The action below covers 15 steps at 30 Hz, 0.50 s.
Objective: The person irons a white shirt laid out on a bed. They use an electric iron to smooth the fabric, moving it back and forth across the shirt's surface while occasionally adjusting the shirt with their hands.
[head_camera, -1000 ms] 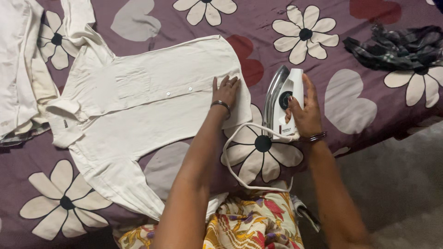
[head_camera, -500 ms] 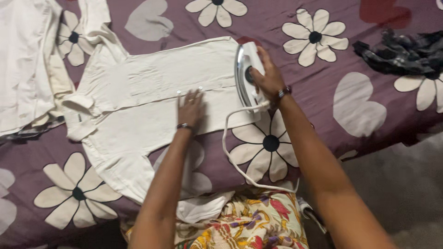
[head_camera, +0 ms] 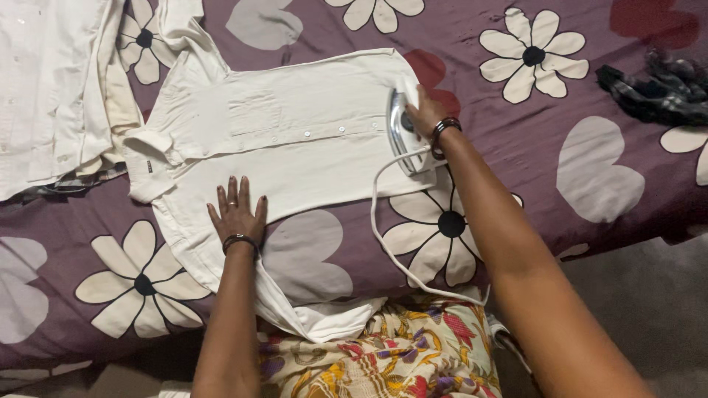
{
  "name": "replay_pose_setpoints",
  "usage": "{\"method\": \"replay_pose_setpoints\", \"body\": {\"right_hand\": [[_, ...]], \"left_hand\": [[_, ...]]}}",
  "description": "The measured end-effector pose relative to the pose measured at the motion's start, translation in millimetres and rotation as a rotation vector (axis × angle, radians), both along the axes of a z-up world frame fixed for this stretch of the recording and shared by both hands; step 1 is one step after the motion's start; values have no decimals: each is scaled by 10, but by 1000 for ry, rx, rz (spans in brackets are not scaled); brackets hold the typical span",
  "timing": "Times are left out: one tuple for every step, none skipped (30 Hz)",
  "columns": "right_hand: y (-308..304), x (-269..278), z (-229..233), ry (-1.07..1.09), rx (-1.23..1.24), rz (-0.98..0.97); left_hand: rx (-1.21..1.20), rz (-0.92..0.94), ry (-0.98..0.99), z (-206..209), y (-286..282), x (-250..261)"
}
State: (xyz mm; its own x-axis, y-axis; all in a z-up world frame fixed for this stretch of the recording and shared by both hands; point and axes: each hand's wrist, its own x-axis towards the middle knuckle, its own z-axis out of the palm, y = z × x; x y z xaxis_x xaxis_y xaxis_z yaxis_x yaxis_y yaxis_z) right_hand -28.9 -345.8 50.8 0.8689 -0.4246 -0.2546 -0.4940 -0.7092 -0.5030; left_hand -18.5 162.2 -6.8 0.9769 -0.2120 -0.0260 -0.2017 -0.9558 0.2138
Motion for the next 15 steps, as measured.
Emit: {"method": "replay_pose_setpoints", "body": {"right_hand": [[-56, -44, -4, -44, -8, -8], [-120, -95, -9, -89, -17, -15], [-158, -144, -28, -141, -31, -18], [-183, -196, -50, -193, -45, -20], [-215, -238, -54, -248, -58, -22], [-264, -306, -38, -313, -106, 8], [-288, -335, -8, -333, -96, 4], [-293, -392, 23, -331, -70, -13], [-290, -440, 62, -289, 29, -76], [-253, -485, 88, -251, 141, -144], [-220, -527, 120, -232, 196, -181], [-189, -559, 152, -225, 208, -189], [-171, -572, 193, -222, 205, -187], [-174, -583, 238, -223, 181, -171], [-162, -582, 257, -233, 204, -175]], "left_hand": [[5, 12, 4, 19, -7, -2], [3, 29, 8, 37, -5, -10], [3, 47, 12, 57, 22, -21], [4, 66, 17, 73, 54, -35], [1, 71, 19, 91, 96, -46], [-2, 76, 21, 106, 144, -63], [-5, 83, 23, 115, 197, -76], [6, 86, 16, 121, 247, -86], [15, 90, 9, 120, 285, -100], [25, 94, 1, 115, 316, -112], [15, 87, -8, 101, 337, -126], [4, 80, -16, 88, 351, -140], [-9, 73, -30, 85, 345, -129], [-7, 70, -37, 84, 327, -115], [-1, 71, -42, 86, 327, -118]]}}
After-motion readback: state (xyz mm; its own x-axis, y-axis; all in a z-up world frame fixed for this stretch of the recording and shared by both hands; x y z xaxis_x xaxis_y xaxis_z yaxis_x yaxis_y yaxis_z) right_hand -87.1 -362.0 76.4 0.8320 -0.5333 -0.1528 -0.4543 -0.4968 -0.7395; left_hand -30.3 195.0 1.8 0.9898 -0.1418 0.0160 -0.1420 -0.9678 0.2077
